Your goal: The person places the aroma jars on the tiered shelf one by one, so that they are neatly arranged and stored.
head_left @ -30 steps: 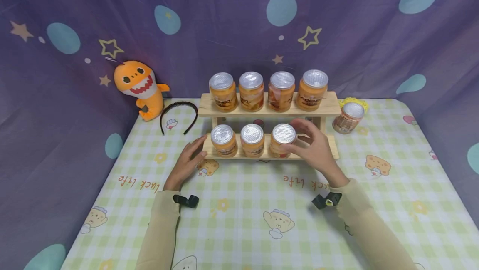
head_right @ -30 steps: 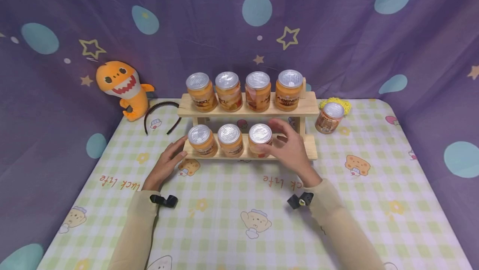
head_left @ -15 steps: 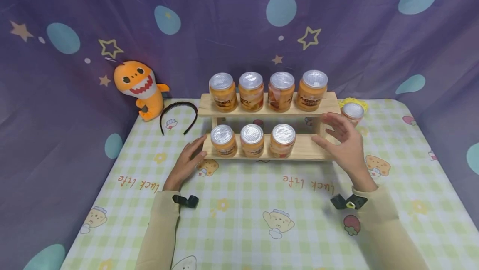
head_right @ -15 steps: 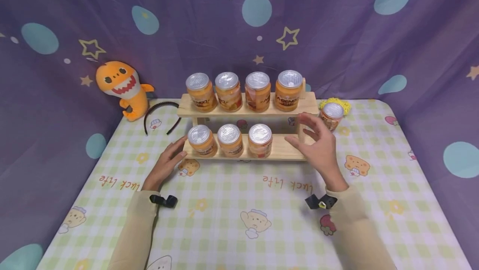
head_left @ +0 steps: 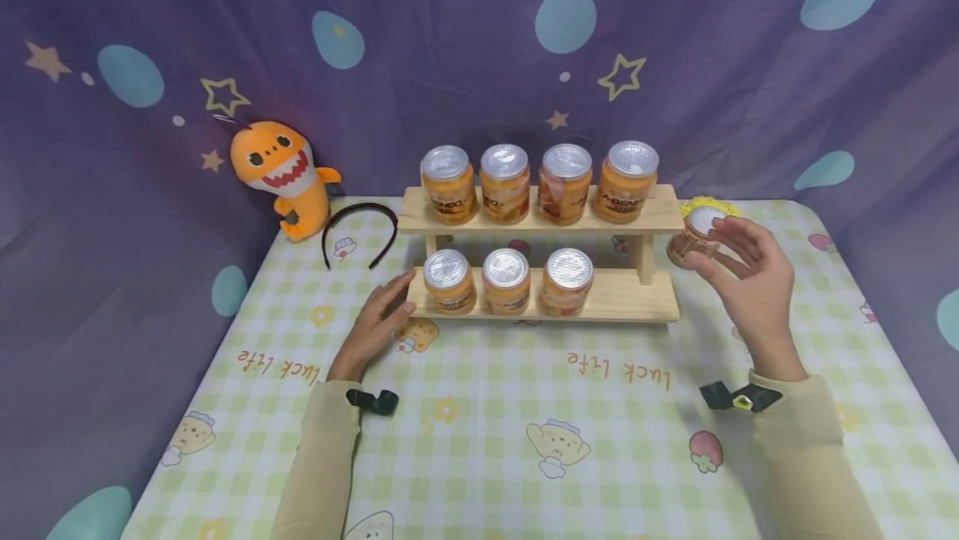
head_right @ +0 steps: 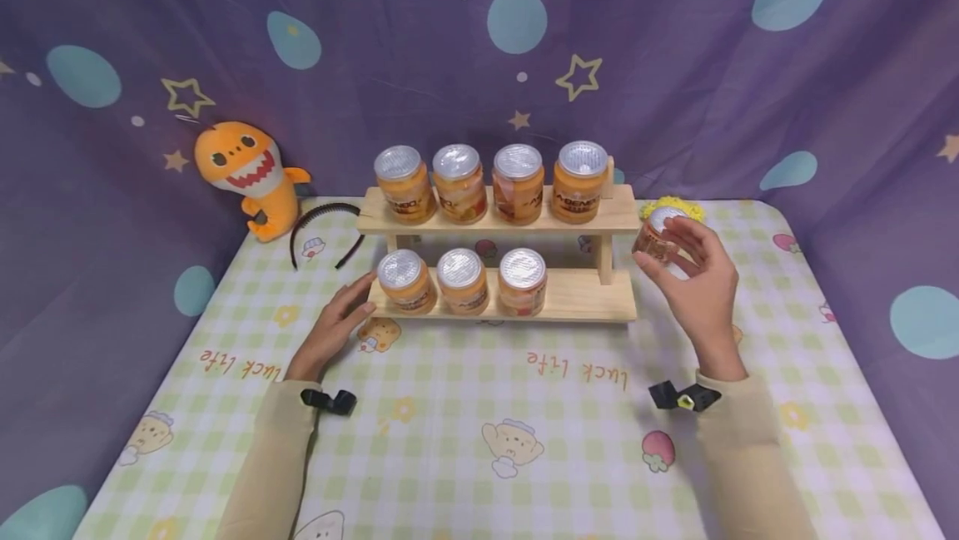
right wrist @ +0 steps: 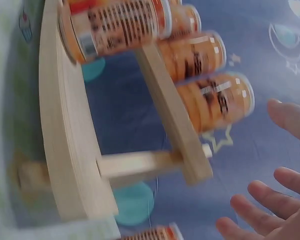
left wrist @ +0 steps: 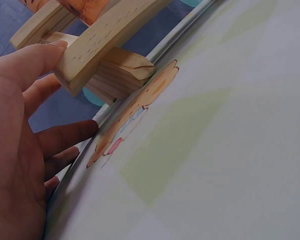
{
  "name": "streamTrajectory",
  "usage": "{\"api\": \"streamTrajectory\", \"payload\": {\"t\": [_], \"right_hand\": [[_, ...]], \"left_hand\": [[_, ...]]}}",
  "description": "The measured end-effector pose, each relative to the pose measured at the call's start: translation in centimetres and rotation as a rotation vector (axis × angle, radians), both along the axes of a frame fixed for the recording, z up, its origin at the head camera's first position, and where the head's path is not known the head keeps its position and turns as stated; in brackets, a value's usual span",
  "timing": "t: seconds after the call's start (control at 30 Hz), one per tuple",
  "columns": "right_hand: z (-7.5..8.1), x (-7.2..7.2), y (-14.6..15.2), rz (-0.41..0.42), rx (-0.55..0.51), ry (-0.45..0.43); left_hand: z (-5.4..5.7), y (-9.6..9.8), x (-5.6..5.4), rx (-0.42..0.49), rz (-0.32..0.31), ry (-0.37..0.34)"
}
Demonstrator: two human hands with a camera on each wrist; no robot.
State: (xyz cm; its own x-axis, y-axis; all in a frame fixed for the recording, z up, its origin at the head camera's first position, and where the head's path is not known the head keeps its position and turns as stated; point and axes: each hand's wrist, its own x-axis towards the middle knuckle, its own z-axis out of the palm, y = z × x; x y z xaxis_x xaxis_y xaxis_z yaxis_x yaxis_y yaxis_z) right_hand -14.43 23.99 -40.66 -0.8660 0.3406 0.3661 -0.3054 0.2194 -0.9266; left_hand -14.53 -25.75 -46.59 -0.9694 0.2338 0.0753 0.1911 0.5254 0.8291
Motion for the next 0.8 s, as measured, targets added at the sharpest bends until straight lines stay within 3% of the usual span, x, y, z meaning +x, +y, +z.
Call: {"api": "streamTrajectory", "payload": {"t": [0.1, 0.33, 0.8], "right_hand": [[-0.4, -0.6, 1.1, -0.058, -0.029, -0.020], [-1.8, -2.1, 3.4, -0.173, 0.056, -0.140], [-3.5, -5.1, 4.6, -0.183, 0.096, -0.330]], "left_hand": [[0.1, 0.0, 0.0, 0.005, 0.000, 0.000], [0.1, 0.1, 0.1, 0.002, 0.003, 0.003], [-0.1, 0.2, 0.0, 0.011, 0.002, 0.004]]}}
